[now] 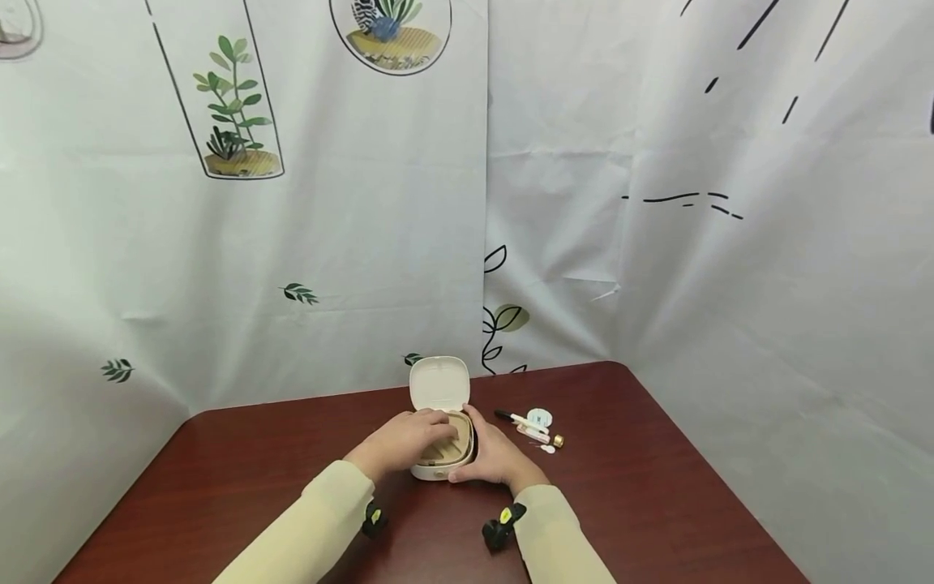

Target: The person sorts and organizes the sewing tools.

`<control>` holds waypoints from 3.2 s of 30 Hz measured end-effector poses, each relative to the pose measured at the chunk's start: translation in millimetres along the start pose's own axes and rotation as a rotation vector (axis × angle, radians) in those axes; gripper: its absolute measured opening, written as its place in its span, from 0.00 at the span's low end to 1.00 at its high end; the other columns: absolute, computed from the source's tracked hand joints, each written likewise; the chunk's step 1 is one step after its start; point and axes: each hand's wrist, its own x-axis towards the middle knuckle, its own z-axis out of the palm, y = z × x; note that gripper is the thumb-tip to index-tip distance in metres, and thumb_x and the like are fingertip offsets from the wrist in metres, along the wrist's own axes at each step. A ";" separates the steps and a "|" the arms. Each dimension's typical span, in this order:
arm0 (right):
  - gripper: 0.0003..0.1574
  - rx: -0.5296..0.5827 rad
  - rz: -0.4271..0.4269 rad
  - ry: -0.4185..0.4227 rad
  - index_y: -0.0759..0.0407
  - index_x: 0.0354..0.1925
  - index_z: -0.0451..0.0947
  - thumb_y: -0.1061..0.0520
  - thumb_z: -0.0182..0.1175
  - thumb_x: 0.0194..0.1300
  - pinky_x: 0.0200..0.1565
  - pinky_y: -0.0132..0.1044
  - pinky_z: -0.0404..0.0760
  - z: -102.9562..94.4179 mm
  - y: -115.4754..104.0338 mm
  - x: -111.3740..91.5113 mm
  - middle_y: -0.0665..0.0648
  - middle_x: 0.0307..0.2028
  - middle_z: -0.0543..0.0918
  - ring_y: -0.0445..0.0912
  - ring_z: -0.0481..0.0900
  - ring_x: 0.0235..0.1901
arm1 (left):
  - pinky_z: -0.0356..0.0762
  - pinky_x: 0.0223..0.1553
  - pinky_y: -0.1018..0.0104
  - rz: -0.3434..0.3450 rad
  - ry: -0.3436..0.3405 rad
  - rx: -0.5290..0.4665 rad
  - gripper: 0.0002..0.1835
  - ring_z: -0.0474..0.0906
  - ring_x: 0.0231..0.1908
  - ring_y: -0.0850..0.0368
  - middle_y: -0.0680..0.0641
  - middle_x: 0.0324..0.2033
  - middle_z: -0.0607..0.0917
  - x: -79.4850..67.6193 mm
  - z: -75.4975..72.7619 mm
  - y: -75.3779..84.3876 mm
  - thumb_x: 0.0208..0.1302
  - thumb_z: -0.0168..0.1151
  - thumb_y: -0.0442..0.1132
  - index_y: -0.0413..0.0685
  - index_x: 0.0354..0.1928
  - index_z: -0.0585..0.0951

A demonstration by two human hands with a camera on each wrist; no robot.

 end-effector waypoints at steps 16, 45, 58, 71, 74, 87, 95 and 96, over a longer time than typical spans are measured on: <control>0.80 -0.003 -0.011 0.003 0.59 0.80 0.45 0.38 0.81 0.43 0.67 0.58 0.67 -0.4 -1.7 0.5 0.65 0.73 0.63 0.55 0.67 0.68 | 0.81 0.49 0.58 0.003 0.026 -0.015 0.17 0.77 0.54 0.57 0.56 0.56 0.79 -0.9 3.1 3.0 0.68 0.62 0.40 0.65 0.57 0.81; 0.77 0.002 -0.011 0.001 0.50 0.80 0.47 0.38 0.81 0.44 0.66 0.60 0.66 0.4 2.3 1.5 0.60 0.72 0.66 0.54 0.67 0.68 | 0.64 0.65 0.36 -0.521 0.124 -0.845 0.62 0.60 0.71 0.37 0.36 0.73 0.63 -40.3 52.7 -2.7 0.54 0.71 0.63 0.39 0.80 0.50; 0.60 -0.002 -0.028 0.078 0.51 0.78 0.55 0.41 0.74 0.58 0.67 0.59 0.65 -15.9 1.0 2.6 0.58 0.70 0.70 0.55 0.67 0.69 | 0.54 0.69 0.32 -0.641 0.148 -0.800 0.62 0.53 0.74 0.31 0.33 0.74 0.62 -53.4 62.9 -3.3 0.52 0.73 0.67 0.42 0.79 0.54; 0.26 -0.340 0.356 0.433 0.59 0.60 0.78 0.53 0.66 0.65 0.49 0.58 0.79 -54.3 15.2 -9.3 0.63 0.57 0.79 0.58 0.81 0.48 | 0.44 0.73 0.34 -0.606 0.165 -0.731 0.63 0.50 0.75 0.33 0.41 0.75 0.63 -53.4 64.6 -2.5 0.48 0.70 0.72 0.46 0.79 0.57; 0.23 -0.370 0.386 0.417 0.59 0.56 0.81 0.53 0.66 0.64 0.46 0.57 0.80 -52.4 18.2 -9.7 0.63 0.54 0.80 0.57 0.80 0.47 | 0.44 0.72 0.34 -0.610 0.175 -0.732 0.61 0.51 0.75 0.33 0.41 0.75 0.64 -52.2 63.8 -2.1 0.49 0.71 0.71 0.46 0.79 0.59; 0.13 -0.440 0.444 0.393 0.58 0.44 0.86 0.53 0.63 0.65 0.41 0.54 0.80 -46.2 21.4 -9.1 0.58 0.41 0.83 0.56 0.78 0.41 | 0.46 0.73 0.35 -0.634 0.163 -0.735 0.61 0.53 0.75 0.34 0.41 0.74 0.64 -51.7 60.5 -1.9 0.48 0.71 0.71 0.47 0.79 0.59; 0.15 -0.409 0.409 0.443 0.60 0.46 0.85 0.54 0.58 0.68 0.41 0.54 0.81 -45.8 20.5 -7.7 0.60 0.45 0.82 0.55 0.80 0.40 | 0.47 0.73 0.35 -0.642 0.158 -0.731 0.62 0.53 0.75 0.34 0.40 0.74 0.64 -51.6 64.2 -1.2 0.48 0.71 0.72 0.47 0.79 0.58; 0.15 -0.408 0.400 0.452 0.60 0.46 0.85 0.54 0.58 0.69 0.42 0.54 0.81 -45.4 20.0 -7.5 0.60 0.45 0.82 0.55 0.80 0.40 | 0.47 0.72 0.35 -0.644 0.158 -0.734 0.62 0.53 0.75 0.34 0.40 0.74 0.64 -51.9 64.5 -0.6 0.49 0.71 0.72 0.47 0.79 0.58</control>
